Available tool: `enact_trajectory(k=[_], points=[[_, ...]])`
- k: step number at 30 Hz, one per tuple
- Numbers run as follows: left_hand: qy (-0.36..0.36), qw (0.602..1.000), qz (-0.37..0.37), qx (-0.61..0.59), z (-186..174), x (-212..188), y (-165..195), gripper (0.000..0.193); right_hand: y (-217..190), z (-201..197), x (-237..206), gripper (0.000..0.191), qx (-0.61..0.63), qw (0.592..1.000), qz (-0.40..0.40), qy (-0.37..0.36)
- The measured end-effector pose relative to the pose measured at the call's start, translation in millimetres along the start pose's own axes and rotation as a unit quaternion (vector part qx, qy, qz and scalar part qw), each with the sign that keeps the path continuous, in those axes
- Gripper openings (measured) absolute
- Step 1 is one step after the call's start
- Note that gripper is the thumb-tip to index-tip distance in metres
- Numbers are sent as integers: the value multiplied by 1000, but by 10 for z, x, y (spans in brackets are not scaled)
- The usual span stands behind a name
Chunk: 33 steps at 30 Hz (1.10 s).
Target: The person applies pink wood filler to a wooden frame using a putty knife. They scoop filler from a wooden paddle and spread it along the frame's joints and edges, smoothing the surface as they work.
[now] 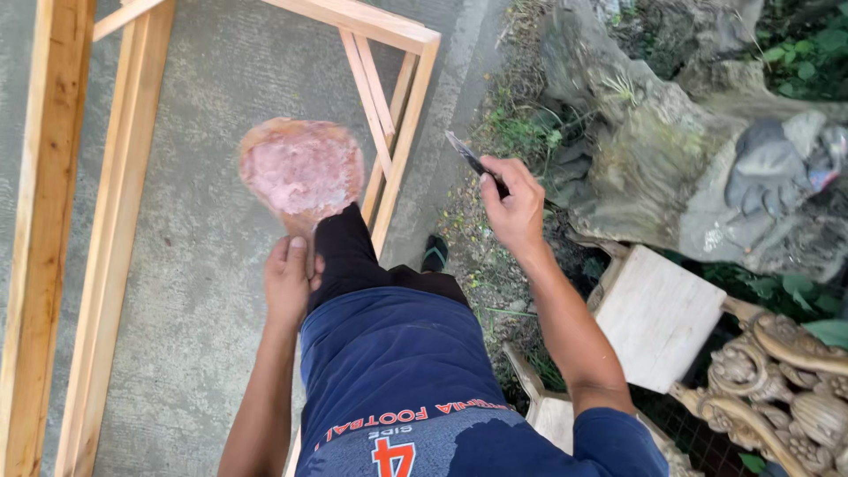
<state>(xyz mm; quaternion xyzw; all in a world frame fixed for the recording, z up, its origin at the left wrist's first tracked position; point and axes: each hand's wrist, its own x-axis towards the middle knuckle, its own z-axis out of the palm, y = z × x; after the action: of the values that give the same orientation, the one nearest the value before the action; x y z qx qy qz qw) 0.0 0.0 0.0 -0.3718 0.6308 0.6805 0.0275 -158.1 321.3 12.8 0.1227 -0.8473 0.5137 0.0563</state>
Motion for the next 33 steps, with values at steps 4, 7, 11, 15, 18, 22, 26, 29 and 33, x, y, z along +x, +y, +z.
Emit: enact_trajectory(k=[4, 7, 11, 15, 18, 22, 26, 29, 33], points=[[-57, 998, 25, 17, 481, 796, 481, 31, -240, 461, 535, 23, 64, 997, -6, -40], [-128, 992, 20, 3, 799, 1548, 971, 42, -276, 732, 1227, 29, 25, 997, -13, -65], [-215, 973, 61, 60, 890, 2850, 1483, 40, -93, 1430, 2217, 29, -65, 997, 3, -39], [-258, 959, 4, 118, 1079, 3802, 2116, 27, -94, 1763, 3111, 29, -100, 992, 76, -22], [-295, 941, 15, 163, 1439, 4213, 2386, 25, 66, 1768, 3601, 30, -113, 989, 98, -8], [-293, 930, 34, 218, 1924, 4471, 2815, 29, 289, 1494, 4097, 33, -75, 986, 145, -17], [-279, 927, -3, 250, 2680, 4625, 2844, 23, 936, 1155, 4372, 33, -57, 986, 155, -8], [-246, 928, -15, 280, 3094, 4833, 2368, 20, 1840, 1033, 4329, 34, 64, 984, 140, -89], [-173, 965, -118, 156, 3710, 5199, 1456, 27, 3166, 949, 3942, 27, 299, 894, 333, 1]])
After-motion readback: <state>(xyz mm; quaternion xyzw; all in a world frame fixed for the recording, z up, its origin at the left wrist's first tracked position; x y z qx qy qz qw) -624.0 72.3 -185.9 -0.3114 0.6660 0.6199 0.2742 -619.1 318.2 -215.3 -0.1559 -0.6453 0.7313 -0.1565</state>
